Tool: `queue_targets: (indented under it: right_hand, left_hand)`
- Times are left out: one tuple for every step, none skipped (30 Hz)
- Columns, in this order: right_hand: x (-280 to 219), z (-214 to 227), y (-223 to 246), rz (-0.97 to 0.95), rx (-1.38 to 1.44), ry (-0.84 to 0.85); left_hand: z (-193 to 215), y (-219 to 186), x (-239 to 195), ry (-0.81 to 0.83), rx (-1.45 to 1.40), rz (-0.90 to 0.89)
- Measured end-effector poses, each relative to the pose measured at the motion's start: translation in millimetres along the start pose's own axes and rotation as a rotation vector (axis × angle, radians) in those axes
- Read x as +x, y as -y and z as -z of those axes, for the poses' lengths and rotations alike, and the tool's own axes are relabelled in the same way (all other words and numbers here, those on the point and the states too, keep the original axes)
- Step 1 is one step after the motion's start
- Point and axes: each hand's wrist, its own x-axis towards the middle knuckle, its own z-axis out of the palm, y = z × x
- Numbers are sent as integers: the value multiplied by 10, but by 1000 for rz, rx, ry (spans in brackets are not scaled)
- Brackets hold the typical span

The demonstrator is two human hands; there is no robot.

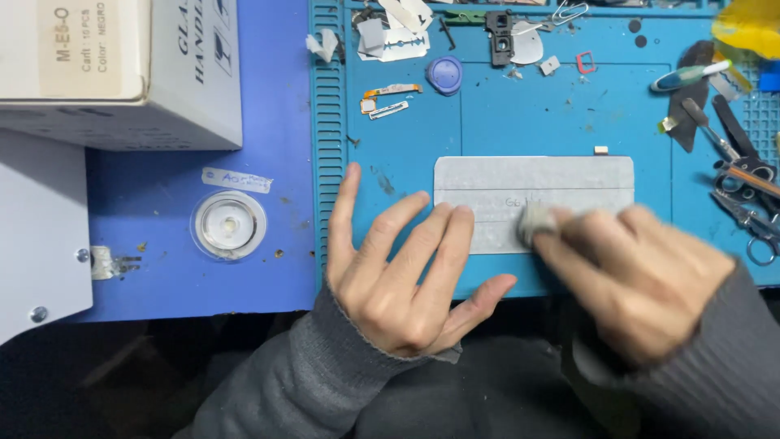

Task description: Cutting a grey template sheet with scissors, cleaning it with a cloth, and marking it with a pencil on a workbench.

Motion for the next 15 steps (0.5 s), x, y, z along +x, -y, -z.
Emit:
queue_targets:
  right_hand:
    - [95, -69, -48, 1, 4, 0]
    - [182, -129, -101, -48, -208, -53]
    - [276, -189, -153, -98, -420, -105]
    - [219, -132, -42, -93, -420, -107]
    - [168, -76, 74, -25, -226, -81]
    - [112, -17, 181, 49, -33, -54]
    - [205, -51, 86, 59, -33, -53]
    - [275, -89, 15, 26, -160, -65]
    - [340, -122, -58, -8, -287, -77]
    - [339, -98, -11, -10, -289, -81]
    - [346, -74, 36, 0, -216, -51]
    - [375, -52, 78, 15, -141, -20]
    - [387, -38, 131, 19, -142, -22]
    - [390, -27, 180, 41, -93, -45]
    - [381, -18, 227, 63, -44, -68]
  left_hand:
    - [-10, -2, -5, 4, 2, 1]
    - [-28, -5, -2, -24, -4, 12]
    - [-44, -3, 4, -51, -10, 22]
    - [-34, -1, 10, -53, -7, 25]
    - [-20, 7, 14, -47, -14, 32]
    - [-7, 4, 14, -43, -19, 43]
    - [-38, 19, -1, -47, -12, 50]
    - [-58, 24, -20, -74, 0, 57]
    - [-79, 23, -36, -101, 13, 63]
    - [-61, 7, -39, -103, 15, 58]
    - [-41, -1, -41, -80, 26, 48]
    - [-20, 4, -45, -58, 41, 43]
    - [-15, 2, -28, -60, 45, 45]
    - [-13, -11, -16, -77, 16, 79]
    - [-16, -34, -7, -93, -14, 112]
